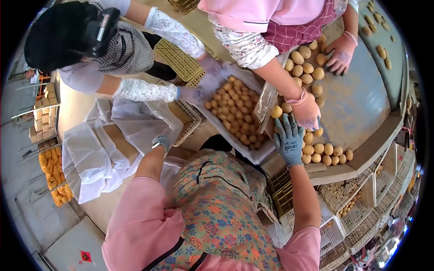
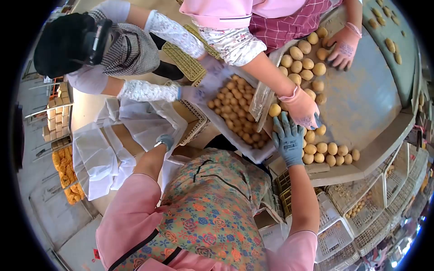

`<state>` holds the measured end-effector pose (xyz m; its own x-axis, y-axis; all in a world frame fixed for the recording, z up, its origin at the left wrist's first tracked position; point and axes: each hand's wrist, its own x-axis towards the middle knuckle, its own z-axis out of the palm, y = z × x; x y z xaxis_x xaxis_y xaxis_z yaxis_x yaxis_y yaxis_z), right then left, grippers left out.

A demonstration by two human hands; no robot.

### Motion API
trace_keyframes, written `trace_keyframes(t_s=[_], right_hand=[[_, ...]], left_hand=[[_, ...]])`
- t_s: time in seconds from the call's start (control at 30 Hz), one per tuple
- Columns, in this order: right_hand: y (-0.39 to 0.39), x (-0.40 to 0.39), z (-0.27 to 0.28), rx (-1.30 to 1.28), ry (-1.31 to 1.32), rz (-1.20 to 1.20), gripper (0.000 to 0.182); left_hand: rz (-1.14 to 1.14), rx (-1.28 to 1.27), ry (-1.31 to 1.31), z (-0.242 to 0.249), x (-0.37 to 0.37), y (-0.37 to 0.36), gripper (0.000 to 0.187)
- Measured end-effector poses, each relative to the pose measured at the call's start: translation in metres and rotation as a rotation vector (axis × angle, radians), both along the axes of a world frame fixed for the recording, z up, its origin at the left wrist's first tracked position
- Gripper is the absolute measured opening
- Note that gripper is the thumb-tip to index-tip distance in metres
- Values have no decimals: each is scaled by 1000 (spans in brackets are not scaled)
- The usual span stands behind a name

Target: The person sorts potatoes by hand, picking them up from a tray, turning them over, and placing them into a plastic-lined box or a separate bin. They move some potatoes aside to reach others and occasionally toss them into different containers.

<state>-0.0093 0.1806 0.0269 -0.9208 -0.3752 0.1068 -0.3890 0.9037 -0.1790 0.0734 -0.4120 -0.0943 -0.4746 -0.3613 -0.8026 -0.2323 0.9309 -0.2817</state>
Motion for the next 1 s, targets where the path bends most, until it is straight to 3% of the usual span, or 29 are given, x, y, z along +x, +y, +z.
trace_keyframes(t_s=[0.1,0.27,0.33,0.47,0.53,0.6,0.67,0.73,0.77,0.8,0.83,0.87,0.9,0.93,0.97,1.0], right_hand=[[-1,-1,6,-9,-14,-3,59],[1,-6,7,-83,26,42,59],[0,0,3,-56,-34,2,60],[-1,-2,4,-23,11,15,59],[-2,-2,9,-16,-5,21,59],[-4,-2,8,-21,-10,7,60],[-4,-2,8,-16,-1,12,61],[-2,0,4,-18,-6,17,61],[-1,-1,2,-17,-13,15,61],[-2,-1,2,-17,-8,21,61],[-2,-2,2,-12,5,22,61],[-2,-2,2,-6,21,23,61],[-1,-2,2,-8,15,28,62],[0,-2,1,-7,20,28,62],[0,-2,-1,-3,11,26,63],[0,-1,-2,-1,1,22,63]], left_hand=[[-135,99,46,-29,16,6,37],[-259,296,77,-20,5,80,34],[-205,373,439,-24,1,109,27],[-285,459,710,-6,-51,122,22],[-116,501,846,2,-65,140,17],[-288,419,800,17,-74,173,18],[-705,579,863,33,-91,209,22],[-733,627,633,39,-97,269,28],[-722,737,805,21,-85,292,27],[-75,909,508,29,-79,333,31],[-247,929,474,2,-60,361,37],[-65,825,176,33,-62,394,35],[-120,891,220,42,-48,412,43],[-551,889,-17,69,-44,422,52],[-526,865,193,45,-4,437,58],[-422,812,123,23,24,449,53]])
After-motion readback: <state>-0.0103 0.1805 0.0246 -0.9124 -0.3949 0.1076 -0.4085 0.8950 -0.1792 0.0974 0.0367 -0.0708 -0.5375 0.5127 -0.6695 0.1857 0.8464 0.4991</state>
